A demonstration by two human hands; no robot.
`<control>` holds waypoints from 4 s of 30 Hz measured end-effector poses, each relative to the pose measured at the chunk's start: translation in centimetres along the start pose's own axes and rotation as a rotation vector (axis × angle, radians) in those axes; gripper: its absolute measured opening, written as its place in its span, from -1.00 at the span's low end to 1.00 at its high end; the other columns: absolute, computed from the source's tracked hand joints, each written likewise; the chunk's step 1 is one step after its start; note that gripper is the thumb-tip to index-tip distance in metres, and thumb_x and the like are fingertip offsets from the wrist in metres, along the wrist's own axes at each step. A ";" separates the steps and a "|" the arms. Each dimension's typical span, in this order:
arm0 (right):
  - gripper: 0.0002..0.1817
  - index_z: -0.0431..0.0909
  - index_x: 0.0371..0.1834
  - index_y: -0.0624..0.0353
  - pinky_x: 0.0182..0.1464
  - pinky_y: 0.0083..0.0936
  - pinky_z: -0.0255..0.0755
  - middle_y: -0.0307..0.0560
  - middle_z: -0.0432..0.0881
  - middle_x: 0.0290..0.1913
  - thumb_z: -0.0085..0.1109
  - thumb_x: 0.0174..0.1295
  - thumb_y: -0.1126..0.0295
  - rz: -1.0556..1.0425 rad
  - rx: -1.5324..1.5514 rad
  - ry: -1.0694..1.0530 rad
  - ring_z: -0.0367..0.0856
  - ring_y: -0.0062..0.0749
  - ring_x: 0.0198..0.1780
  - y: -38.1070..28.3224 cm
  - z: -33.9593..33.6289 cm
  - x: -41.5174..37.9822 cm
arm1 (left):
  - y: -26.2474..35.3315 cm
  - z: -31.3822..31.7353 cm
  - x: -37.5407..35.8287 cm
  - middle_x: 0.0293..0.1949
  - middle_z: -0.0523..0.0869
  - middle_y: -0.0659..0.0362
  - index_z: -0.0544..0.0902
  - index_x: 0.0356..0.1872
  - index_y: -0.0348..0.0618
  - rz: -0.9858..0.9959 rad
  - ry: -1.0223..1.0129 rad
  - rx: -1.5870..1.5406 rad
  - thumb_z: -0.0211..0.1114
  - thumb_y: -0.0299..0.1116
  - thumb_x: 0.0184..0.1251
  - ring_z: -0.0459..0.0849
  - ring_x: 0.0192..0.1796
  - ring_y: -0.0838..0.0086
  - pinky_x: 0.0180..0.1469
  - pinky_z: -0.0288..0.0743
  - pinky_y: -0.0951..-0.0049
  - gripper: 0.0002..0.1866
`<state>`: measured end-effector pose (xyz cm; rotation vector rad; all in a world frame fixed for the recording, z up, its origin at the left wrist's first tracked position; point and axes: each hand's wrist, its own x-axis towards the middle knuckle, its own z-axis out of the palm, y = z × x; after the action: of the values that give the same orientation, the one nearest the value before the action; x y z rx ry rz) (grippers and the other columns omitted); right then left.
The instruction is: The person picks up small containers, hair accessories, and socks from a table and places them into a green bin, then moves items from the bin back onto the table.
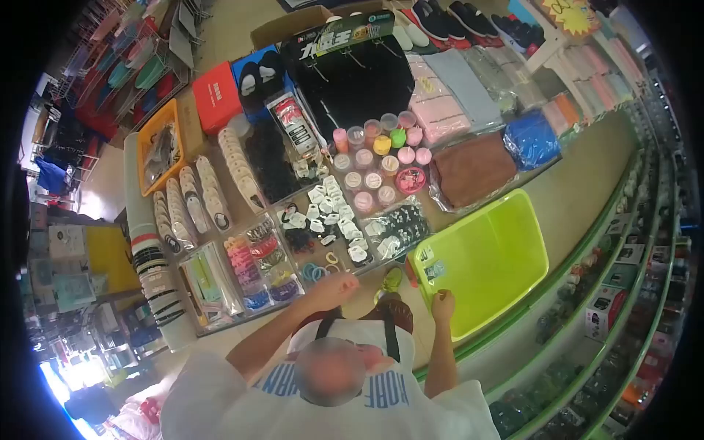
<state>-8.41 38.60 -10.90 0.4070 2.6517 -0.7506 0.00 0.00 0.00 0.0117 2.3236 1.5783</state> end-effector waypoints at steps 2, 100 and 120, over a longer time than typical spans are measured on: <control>-0.68 0.61 -0.12 0.30 -0.06 -0.29 0.51 0.18 0.67 -0.16 0.26 0.11 0.34 -0.079 -0.062 0.107 0.66 -0.07 -0.12 -0.2 -2.6 1.8 | -0.8 0.8 2.4 -0.25 0.72 0.04 0.63 -0.13 -0.16 -0.082 0.120 -0.097 0.22 -0.29 0.35 0.73 -0.21 0.26 -0.15 0.57 0.31 -0.80; -0.34 0.40 0.17 0.14 0.19 -0.25 0.45 0.04 0.48 0.09 0.48 -0.07 0.47 0.218 0.789 0.239 0.47 -0.13 0.17 10.4 9.2 17.9 | -4.3 29.2 39.0 -0.08 0.58 -0.02 0.48 -0.08 -0.21 0.055 -0.330 0.791 0.49 -0.31 -0.02 0.57 0.03 0.04 0.01 0.49 0.10 -0.52; -0.07 0.21 0.41 0.24 0.33 -0.10 0.28 0.24 0.33 0.30 0.52 -0.08 0.38 0.002 0.568 0.170 0.36 0.14 0.28 9.6 12.5 15.8 | 5.4 21.6 29.7 -0.03 0.63 -0.05 0.55 0.04 -0.17 -0.028 -0.591 0.314 0.26 -0.29 0.27 0.62 0.02 0.03 0.08 0.51 0.14 -0.66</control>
<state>-15.92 42.38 -31.60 0.6393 2.5466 -1.5326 -23.13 27.22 -10.13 0.4527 2.0434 0.9977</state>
